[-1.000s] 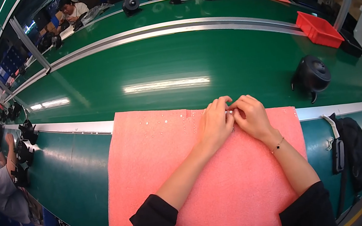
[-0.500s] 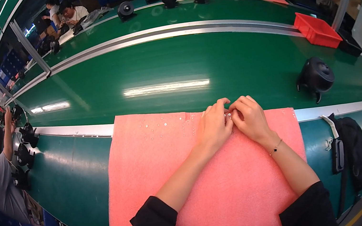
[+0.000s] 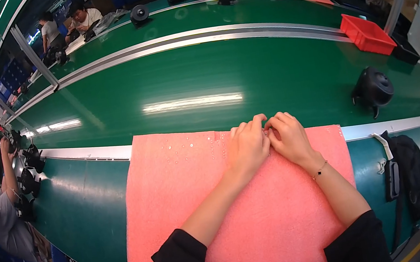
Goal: Assembling components of a light fixture on a factory production line.
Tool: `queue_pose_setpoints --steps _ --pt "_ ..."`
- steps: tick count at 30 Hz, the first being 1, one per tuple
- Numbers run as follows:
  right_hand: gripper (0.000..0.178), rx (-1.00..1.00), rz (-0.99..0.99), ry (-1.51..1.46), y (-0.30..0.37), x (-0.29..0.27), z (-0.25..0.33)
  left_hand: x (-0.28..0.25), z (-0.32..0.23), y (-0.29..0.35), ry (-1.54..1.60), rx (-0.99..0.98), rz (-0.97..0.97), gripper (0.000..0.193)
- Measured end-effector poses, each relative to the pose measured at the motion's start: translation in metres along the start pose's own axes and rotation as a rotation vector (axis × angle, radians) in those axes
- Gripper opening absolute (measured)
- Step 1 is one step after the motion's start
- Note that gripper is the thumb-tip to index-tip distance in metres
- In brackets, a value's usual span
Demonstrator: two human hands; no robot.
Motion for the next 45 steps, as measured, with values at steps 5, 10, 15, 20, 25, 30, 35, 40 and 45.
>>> queue_pose_setpoints --steps 5,10,15,20,25,30,35,40,45 --pt "0.003 0.006 -0.008 -0.007 -0.0003 -0.0027 0.001 -0.0017 -0.0037 -0.0003 -0.094 0.049 -0.04 0.027" --pt "0.002 0.004 -0.013 -0.012 0.0 -0.0029 0.0025 -0.0031 -0.0043 0.0 -0.103 0.067 -0.058 0.027" --pt "0.005 -0.012 -0.058 0.01 -0.0015 -0.006 0.0065 -0.0026 -0.0048 -0.0002 -0.113 0.076 -0.074 0.029" --pt "0.007 -0.002 -0.064 0.015 -0.0009 -0.0076 0.0063 -0.0029 -0.0056 -0.0006 -0.115 0.084 -0.088 0.03" --pt "0.007 -0.005 -0.056 0.014 -0.0007 -0.0039 0.0035 -0.0018 -0.0035 -0.0001 -0.127 0.085 -0.08 0.03" --pt "0.006 0.006 -0.059 0.008 -0.0018 -0.0054 0.0049 -0.0027 -0.0037 -0.0002 -0.113 0.095 -0.089 0.03" --pt "0.007 0.015 -0.056 -0.001 -0.0024 -0.0064 0.0057 -0.0031 -0.0042 -0.0009 -0.104 0.095 -0.085 0.03" --pt "0.007 0.026 -0.049 -0.015 -0.0031 -0.0059 0.0053 -0.002 -0.0031 -0.0005 -0.112 0.1 -0.079 0.03" --pt "0.008 0.005 -0.06 -0.02 -0.0031 -0.0045 0.0036 -0.0002 -0.0023 0.0012 -0.158 0.117 -0.076 0.03"
Point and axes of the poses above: each hand's wrist, its own y-axis away from the middle knuckle, its own x-axis out of the palm, z = x × y, the point moved 1 cm from there along -y, towards the middle knuckle, and after that the axes turned 2 degrees about -x, right-handed, at the moved point
